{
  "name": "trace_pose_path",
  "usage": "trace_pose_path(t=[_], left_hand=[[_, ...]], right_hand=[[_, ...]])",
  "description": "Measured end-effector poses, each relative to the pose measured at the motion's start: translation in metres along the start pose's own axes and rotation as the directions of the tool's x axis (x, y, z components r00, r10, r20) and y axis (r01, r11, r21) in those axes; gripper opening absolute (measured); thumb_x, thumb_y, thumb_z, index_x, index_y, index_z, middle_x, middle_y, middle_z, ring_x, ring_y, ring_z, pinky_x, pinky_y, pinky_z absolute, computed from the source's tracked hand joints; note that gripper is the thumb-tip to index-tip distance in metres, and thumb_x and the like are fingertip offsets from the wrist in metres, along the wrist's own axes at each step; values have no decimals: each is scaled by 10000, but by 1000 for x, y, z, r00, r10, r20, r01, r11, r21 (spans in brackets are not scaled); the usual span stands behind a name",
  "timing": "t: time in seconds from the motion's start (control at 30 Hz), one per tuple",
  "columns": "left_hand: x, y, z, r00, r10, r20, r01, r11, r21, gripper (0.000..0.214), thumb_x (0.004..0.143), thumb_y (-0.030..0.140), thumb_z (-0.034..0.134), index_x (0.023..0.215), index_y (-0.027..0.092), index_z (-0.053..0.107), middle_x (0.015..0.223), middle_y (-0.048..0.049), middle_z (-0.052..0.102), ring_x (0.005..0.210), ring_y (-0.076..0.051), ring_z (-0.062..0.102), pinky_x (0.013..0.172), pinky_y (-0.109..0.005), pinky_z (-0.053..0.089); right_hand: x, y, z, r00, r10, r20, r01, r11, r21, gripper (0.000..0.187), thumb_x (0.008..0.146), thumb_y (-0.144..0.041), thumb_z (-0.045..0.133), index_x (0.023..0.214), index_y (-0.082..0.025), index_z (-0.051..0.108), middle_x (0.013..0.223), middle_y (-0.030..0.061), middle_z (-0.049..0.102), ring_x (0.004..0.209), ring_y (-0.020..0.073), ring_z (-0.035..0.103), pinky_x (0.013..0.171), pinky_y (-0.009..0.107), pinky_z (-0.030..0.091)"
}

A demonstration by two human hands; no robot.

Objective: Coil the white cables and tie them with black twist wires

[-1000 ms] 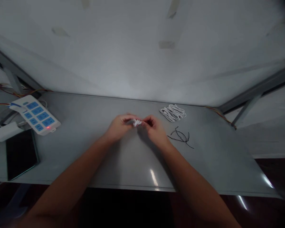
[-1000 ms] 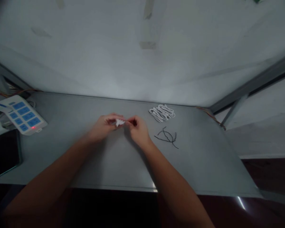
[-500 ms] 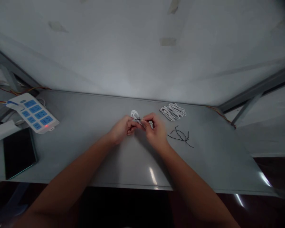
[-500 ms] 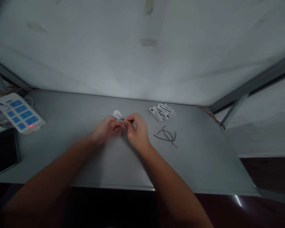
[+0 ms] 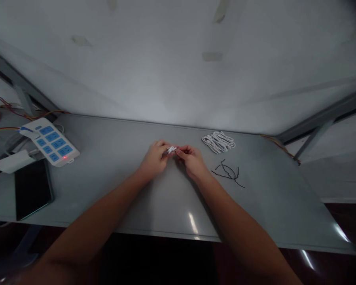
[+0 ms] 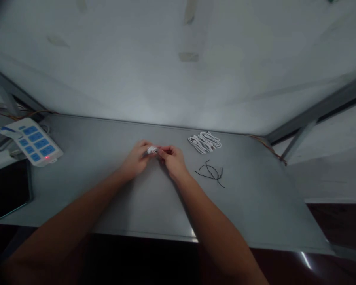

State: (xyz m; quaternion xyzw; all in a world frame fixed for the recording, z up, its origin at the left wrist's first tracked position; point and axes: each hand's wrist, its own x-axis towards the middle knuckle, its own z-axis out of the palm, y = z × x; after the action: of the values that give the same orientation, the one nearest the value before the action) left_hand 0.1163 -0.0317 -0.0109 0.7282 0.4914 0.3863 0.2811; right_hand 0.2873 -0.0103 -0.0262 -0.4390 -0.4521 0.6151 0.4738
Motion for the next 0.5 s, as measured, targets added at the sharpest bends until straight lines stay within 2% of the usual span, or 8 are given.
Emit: trace_pose_path(t=[0.1,0.13,0.2,0.27,0.33,0.37,0.43,0.5], left_hand=[[0,-2,-1,996,86,13,-87,990,108,349,960,157,527,1234,216,734,1118,-101,661,1079,-234,614,1007,-399,497],[0,-2,-2,998,62,7,-62,992,111,323,965,180,538,1222,206,732,1110,-101,664,1056,-229,626,982,-383,510],[1,-5,-4,997,-74,-4,74,993,90,254,966,269,595,1165,185,729,1031,-87,690,951,-214,655,892,-348,537],[3,-8,-7,965,-261,2,260,965,44,284,941,333,657,1171,176,712,924,-58,714,831,-195,673,783,-309,542],[6,-12,-9,912,-409,15,410,912,-2,390,916,348,695,1263,171,681,883,-40,734,750,-179,686,706,-280,532],[7,-13,-10,891,-454,19,455,891,-17,436,912,352,702,1306,170,667,891,-39,746,724,-173,691,686,-272,528],[9,-13,-11,876,-481,28,482,876,-19,444,921,367,688,1322,175,677,914,-41,763,694,-165,694,674,-269,526],[10,-13,-14,900,-434,31,433,901,36,361,960,383,625,1244,187,730,924,-44,768,716,-168,698,706,-277,529]], right_hand=[[3,2,0,998,46,35,-47,998,38,286,693,-411,820,796,-200,656,647,-16,634,560,128,521,544,275,409],[3,2,-2,999,17,36,-16,1000,-17,282,729,-430,797,816,-201,658,666,-7,647,577,137,538,562,282,431],[5,1,-6,992,-116,40,122,960,-251,245,837,-446,701,859,-205,668,756,30,700,676,172,607,663,322,503],[8,0,-12,951,-285,117,301,784,-543,217,931,-387,584,950,-202,696,971,94,760,920,229,673,878,404,542],[11,0,-18,905,-361,223,397,535,-746,277,969,-291,502,1117,-174,706,1255,158,727,1218,275,623,1097,477,462],[12,1,-20,898,-355,259,403,429,-809,337,978,-255,473,1215,-146,686,1377,182,674,1333,286,565,1167,493,406],[13,1,-23,911,-301,282,364,266,-893,446,1001,-223,418,1376,-80,613,1531,207,559,1465,302,460,1237,494,330],[10,1,-23,931,-238,277,316,146,-937,513,1030,-226,365,1481,-46,531,1618,192,468,1529,315,381,1269,491,278]])
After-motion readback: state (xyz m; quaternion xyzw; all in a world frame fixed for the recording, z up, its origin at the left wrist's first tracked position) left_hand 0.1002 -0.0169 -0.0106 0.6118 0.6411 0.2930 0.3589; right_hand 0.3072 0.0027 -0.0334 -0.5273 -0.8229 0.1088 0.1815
